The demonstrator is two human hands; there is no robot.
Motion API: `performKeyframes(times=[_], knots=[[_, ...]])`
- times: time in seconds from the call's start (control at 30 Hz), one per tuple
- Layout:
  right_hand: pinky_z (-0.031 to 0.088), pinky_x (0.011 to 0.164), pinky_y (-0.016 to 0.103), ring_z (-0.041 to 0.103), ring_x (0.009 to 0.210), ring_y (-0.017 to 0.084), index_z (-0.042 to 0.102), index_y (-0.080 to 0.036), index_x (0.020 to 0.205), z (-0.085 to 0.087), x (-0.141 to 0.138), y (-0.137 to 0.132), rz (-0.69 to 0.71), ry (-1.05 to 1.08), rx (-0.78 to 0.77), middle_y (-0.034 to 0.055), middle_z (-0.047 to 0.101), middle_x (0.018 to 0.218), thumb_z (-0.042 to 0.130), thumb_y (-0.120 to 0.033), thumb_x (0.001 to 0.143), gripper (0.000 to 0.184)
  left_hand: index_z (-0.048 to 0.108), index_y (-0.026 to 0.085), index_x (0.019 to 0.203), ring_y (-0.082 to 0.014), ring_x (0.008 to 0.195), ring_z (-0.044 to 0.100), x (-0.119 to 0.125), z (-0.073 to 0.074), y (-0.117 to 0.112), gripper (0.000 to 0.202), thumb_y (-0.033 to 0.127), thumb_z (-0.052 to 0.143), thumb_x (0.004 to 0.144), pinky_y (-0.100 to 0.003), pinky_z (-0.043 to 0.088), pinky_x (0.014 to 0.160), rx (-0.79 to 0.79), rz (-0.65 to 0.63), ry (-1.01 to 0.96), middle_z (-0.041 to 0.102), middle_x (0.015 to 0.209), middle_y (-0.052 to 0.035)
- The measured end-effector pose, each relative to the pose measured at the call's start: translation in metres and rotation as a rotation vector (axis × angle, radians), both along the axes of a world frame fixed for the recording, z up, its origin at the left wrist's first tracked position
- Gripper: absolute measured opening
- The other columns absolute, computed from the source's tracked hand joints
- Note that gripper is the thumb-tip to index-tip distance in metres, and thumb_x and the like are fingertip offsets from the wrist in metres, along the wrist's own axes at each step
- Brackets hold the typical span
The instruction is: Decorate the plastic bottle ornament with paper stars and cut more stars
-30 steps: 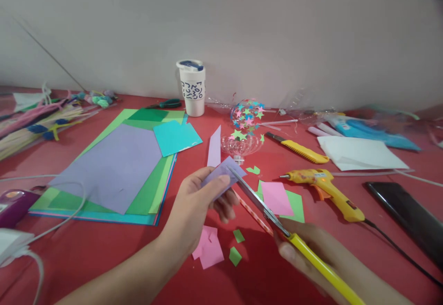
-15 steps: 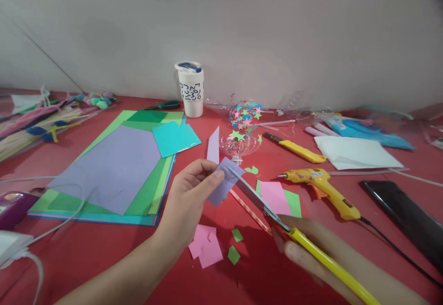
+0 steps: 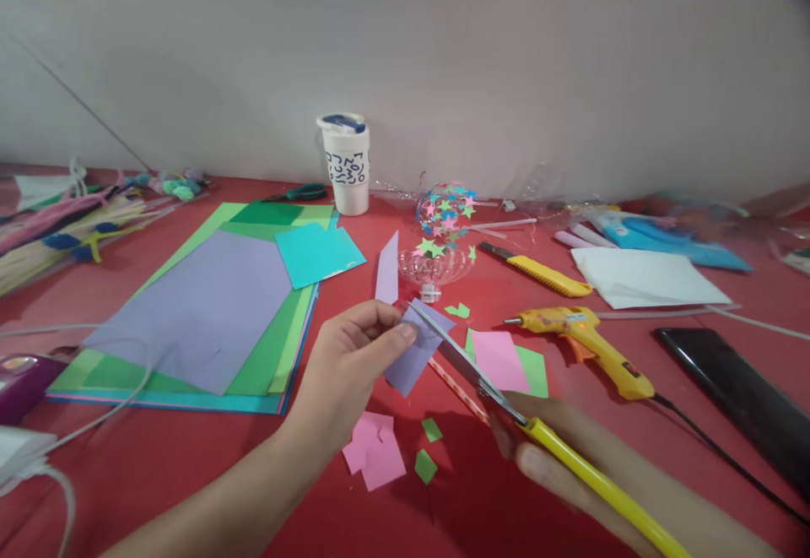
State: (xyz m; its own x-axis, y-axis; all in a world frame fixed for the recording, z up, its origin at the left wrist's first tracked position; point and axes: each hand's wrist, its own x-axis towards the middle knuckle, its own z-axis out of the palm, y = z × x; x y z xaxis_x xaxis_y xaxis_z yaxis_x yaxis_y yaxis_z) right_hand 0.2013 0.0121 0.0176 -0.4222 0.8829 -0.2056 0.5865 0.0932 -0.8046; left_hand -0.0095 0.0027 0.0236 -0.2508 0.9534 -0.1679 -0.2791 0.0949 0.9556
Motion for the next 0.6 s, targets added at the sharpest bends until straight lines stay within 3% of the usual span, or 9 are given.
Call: performKeyframes(times=[0.23,0.43,0.6], knots=[[0.046,0.044,0.029,0.058,0.053,0.022,0.056,-0.027,0.060,-0.0019,-0.0010,-0.0008,-0.010,0.002,0.028,0.0005,0.063,0.056,0.052,-0.071,0.069,0.045,0.062,0.016,0.060,-0.0077,0.054,0.047,-0.0005,-0.0005,0.0005,0.011,0.023,0.067,0.066,-0.019,0.037,0.053,0.002,0.017,0.023,0.059,0.058,0.0023],[0.050,0.050,0.030,0.058,0.056,0.024,0.064,-0.027,0.072,-0.0035,-0.0035,-0.0042,-0.085,-0.001,0.003,0.0011,0.062,0.060,0.050,-0.076,0.065,0.051,0.062,0.016,0.060,-0.0069,0.054,0.047,-0.0005,-0.0006,0.0007,0.011,0.022,0.067,0.067,-0.018,0.035,0.053,0.006,0.017,0.037,0.059,0.058,0.0031],[0.047,0.046,0.030,0.058,0.057,0.024,0.054,-0.026,0.061,-0.0004,-0.0042,0.0003,0.011,-0.067,-0.009,0.0022,0.060,0.058,0.044,-0.076,0.068,0.052,0.063,0.016,0.060,-0.0064,0.054,0.047,-0.0007,0.0005,0.0010,0.010,0.021,0.067,0.068,-0.018,0.035,0.052,0.025,0.021,0.030,0.059,0.058,0.0033]])
